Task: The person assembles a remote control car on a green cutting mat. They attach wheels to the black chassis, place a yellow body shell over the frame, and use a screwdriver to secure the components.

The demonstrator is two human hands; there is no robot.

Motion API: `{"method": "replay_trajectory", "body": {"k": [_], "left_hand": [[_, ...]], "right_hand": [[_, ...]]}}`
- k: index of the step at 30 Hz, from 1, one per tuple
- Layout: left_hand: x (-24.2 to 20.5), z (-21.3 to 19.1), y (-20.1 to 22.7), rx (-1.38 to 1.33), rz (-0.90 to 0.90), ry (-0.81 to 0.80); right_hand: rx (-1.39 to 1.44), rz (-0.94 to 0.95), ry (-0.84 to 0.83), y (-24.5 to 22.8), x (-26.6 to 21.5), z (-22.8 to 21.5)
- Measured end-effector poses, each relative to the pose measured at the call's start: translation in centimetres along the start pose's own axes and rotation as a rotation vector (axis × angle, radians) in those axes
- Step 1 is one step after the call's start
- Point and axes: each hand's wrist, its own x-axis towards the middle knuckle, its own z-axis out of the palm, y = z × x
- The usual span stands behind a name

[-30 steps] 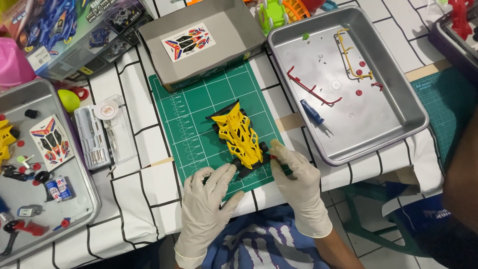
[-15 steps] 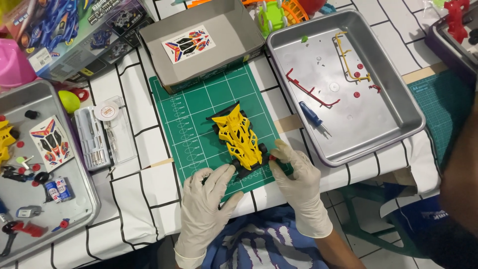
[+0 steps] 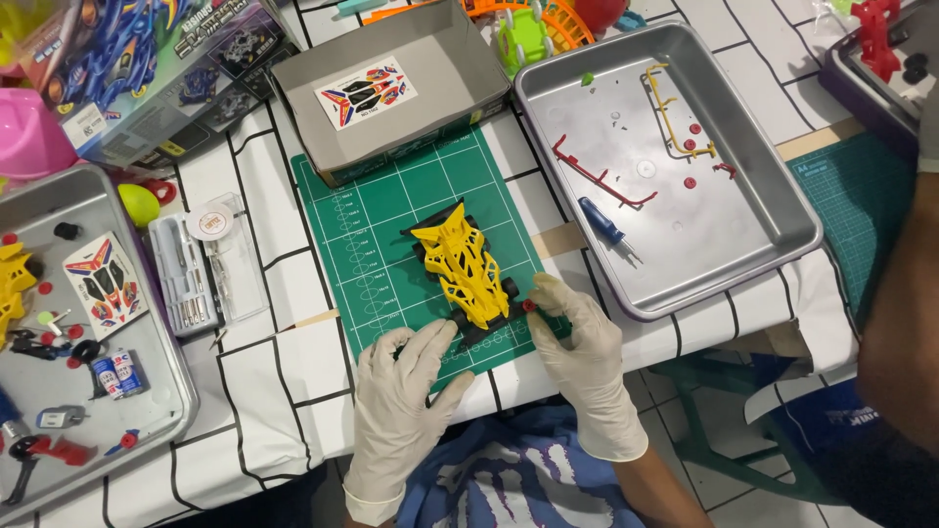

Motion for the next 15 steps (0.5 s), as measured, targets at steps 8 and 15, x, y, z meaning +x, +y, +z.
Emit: {"method": "replay_trajectory", "body": {"k": [8,15], "left_hand": [[-0.21,0.22,-0.15,0.008,0.005,0.001],[-0.07,-0.06,0.01,0.009,0.02,0.041]], "right_hand": [[0.009,0.017,0.031,-0.83,0.19,-0.04],[0.032,-0.153,0.136,-0.85,0.09,0.31]]}}
